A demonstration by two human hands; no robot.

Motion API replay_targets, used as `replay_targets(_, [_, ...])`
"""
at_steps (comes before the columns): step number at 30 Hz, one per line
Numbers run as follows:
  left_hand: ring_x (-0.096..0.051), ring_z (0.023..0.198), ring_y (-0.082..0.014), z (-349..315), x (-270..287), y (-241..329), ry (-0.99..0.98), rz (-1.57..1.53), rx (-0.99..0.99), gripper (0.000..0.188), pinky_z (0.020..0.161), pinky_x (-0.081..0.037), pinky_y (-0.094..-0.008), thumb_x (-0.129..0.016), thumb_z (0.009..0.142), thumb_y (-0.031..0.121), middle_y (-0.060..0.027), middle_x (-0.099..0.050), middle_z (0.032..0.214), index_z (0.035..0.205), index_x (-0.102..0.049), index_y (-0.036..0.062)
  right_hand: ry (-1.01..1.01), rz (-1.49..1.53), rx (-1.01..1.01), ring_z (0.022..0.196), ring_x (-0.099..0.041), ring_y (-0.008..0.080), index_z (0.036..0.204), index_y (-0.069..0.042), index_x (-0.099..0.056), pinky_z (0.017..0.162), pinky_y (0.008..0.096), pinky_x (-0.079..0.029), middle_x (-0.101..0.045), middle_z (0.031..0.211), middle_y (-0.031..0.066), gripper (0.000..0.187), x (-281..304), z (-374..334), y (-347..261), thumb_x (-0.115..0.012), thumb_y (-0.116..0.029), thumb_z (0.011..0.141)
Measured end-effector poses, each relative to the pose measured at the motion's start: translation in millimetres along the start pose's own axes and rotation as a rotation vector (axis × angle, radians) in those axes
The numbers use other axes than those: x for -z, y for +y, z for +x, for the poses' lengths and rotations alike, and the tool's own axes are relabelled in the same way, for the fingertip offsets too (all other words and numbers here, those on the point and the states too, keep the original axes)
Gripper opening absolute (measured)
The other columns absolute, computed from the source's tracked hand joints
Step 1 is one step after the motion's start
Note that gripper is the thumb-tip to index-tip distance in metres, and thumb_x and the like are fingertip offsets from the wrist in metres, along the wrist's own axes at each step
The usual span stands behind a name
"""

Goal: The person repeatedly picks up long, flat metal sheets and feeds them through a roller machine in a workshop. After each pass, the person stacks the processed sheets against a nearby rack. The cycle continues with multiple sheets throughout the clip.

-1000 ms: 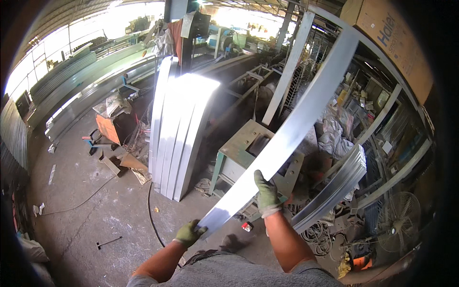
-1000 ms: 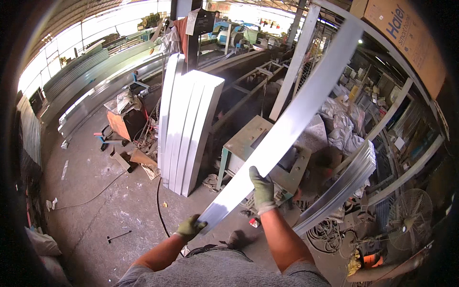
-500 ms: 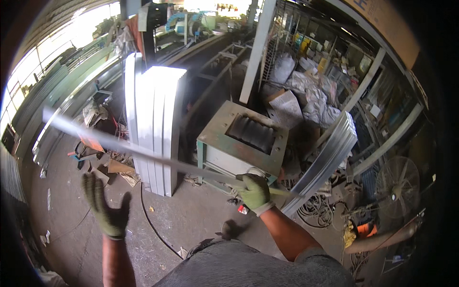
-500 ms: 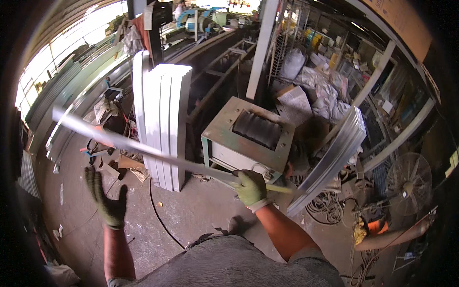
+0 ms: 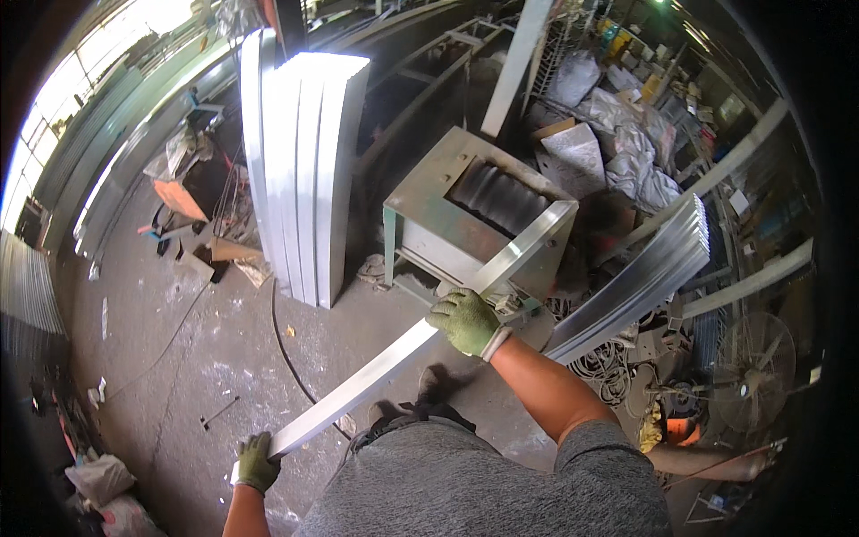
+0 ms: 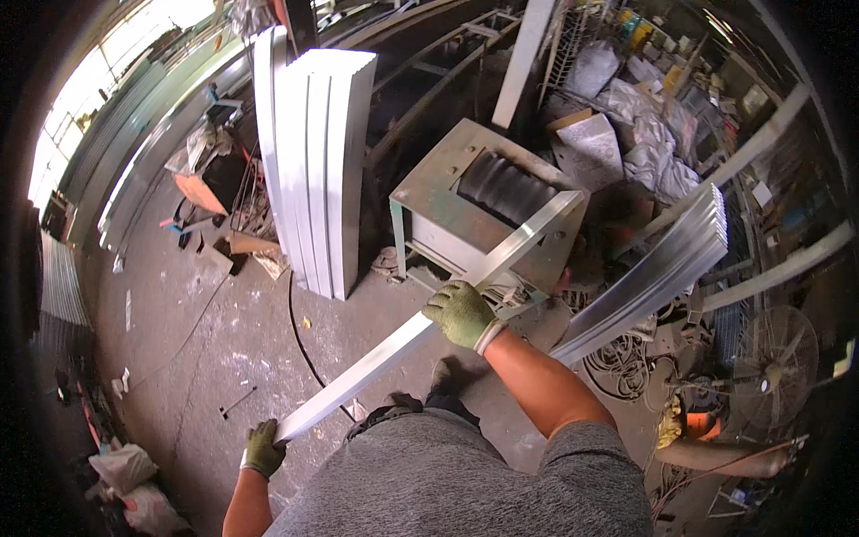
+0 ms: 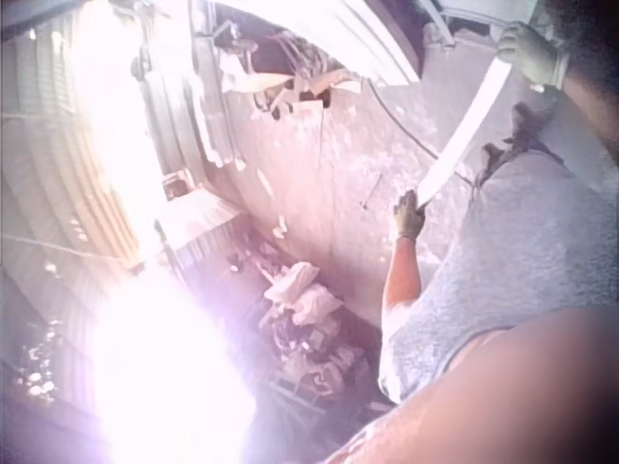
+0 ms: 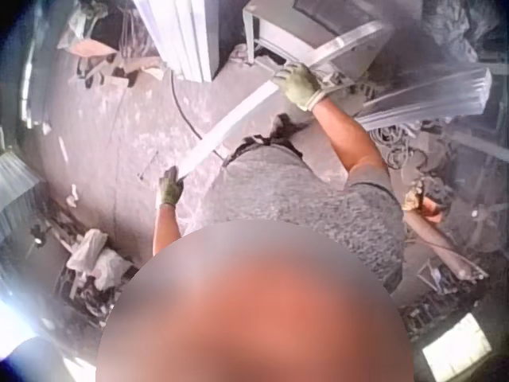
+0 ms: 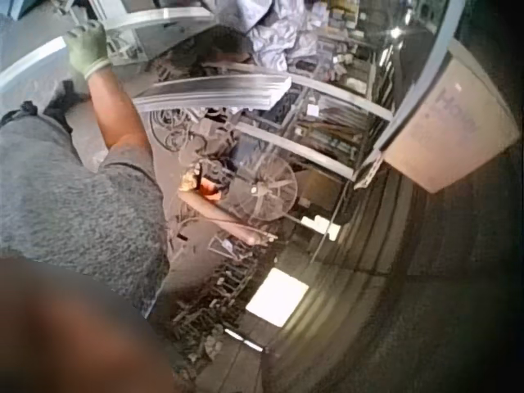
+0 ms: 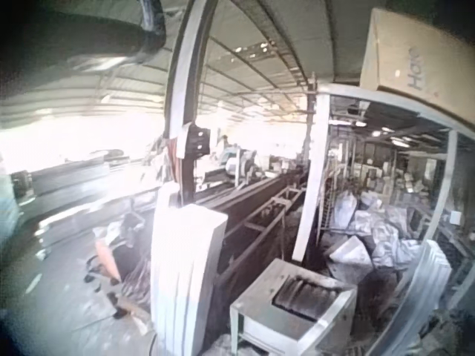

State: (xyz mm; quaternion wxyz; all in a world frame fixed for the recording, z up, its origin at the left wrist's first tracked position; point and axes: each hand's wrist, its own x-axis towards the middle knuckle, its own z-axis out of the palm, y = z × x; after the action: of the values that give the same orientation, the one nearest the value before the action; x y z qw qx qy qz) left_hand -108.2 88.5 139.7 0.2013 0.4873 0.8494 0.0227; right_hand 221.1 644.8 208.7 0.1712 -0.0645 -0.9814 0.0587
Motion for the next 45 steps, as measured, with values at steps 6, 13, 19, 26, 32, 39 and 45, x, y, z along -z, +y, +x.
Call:
replay_targets(6, [-0.074,0.106,-0.0474,11,-34,87,-0.082,-0.223,0.169,0.038,0.088,-0.059,-0.0572,-0.070,0.098,0.032,-0.0219,-0.077,0.117,0.130,-0.066,0.0114,-0.426,-0.063,-0.227,0.135,-0.061,0.0249,0.123,-0.018,-0.077,0.127,0.0483,-0.031,-0.074,0.132,0.0037,0.039,-30,-3,65,-0.073,-0.022,0.085])
replay_targets(13, [-0.075,0.099,-0.0479,88,-34,210,-0.177,-0.269,0.223,0.030,0.082,-0.058,-0.0576,-0.065,0.104,0.041,-0.0206,-0.078,0.104,0.112,-0.067,0.0129,-0.236,-0.312,-0.442,0.146,-0.049,0.0374,0.130,-0.013,-0.070,0.131,0.0550,-0.025,-0.066,0.142,0.0103,0.054,-40,0,137,-0.084,-0.038,0.084])
replay_targets(19, [-0.076,0.107,-0.0445,165,-7,282,-0.362,-0.267,0.202,0.031,0.090,-0.060,-0.0553,-0.066,0.101,0.035,-0.0230,-0.079,0.114,0.119,-0.067,0.0101,-0.432,-0.459,-0.569,0.157,-0.039,0.0332,0.139,-0.013,-0.067,0.134,0.0512,-0.020,-0.059,0.152,0.0097,0.046,-17,-3,222,-0.065,-0.026,0.095])
replay_targets(26, [-0.075,0.112,-0.0456,194,16,321,-0.395,-0.295,0.122,0.051,0.097,-0.059,-0.0532,-0.073,0.098,0.048,-0.0234,-0.077,0.118,0.127,-0.065,0.0074,-0.299,-0.458,-0.639,0.158,-0.038,0.0345,0.138,-0.009,-0.067,0.134,0.0503,-0.022,-0.057,0.156,0.0102,0.050,-5,-10,265,-0.067,-0.013,0.089])
replay_targets(32, [-0.075,0.114,-0.0429,152,3,288,-0.338,-0.442,0.165,0.055,0.097,-0.059,-0.0519,-0.075,0.097,0.052,-0.0230,-0.077,0.125,0.132,-0.066,0.0108,-0.197,-0.381,-0.542,0.157,-0.037,0.0379,0.135,-0.006,-0.065,0.134,0.0553,-0.023,-0.056,0.154,0.0120,0.048,-25,-15,215,-0.066,-0.013,0.088])
replay_targets(39, [-0.077,0.098,-0.0442,84,-45,221,-0.280,-0.420,0.161,0.027,0.081,-0.060,-0.0522,-0.072,0.097,0.034,-0.0194,-0.079,0.104,0.118,-0.070,0.0163,-0.104,-0.256,-0.489,0.154,-0.040,0.0407,0.132,-0.006,-0.064,0.132,0.0613,-0.023,-0.058,0.149,0.0145,0.045,-61,-10,124,-0.062,-0.011,0.088])
replay_targets(45, [-0.073,0.115,-0.0443,36,-72,175,-0.353,-0.455,0.262,0.053,0.096,-0.058,-0.0532,-0.074,0.097,0.043,-0.0229,-0.075,0.127,0.142,-0.065,0.0154,-0.112,-0.192,-0.453,0.150,-0.041,0.0432,0.127,-0.004,-0.066,0.129,0.0639,-0.027,-0.057,0.147,0.0148,0.039,-78,-18,53,-0.064,-0.014,0.090])
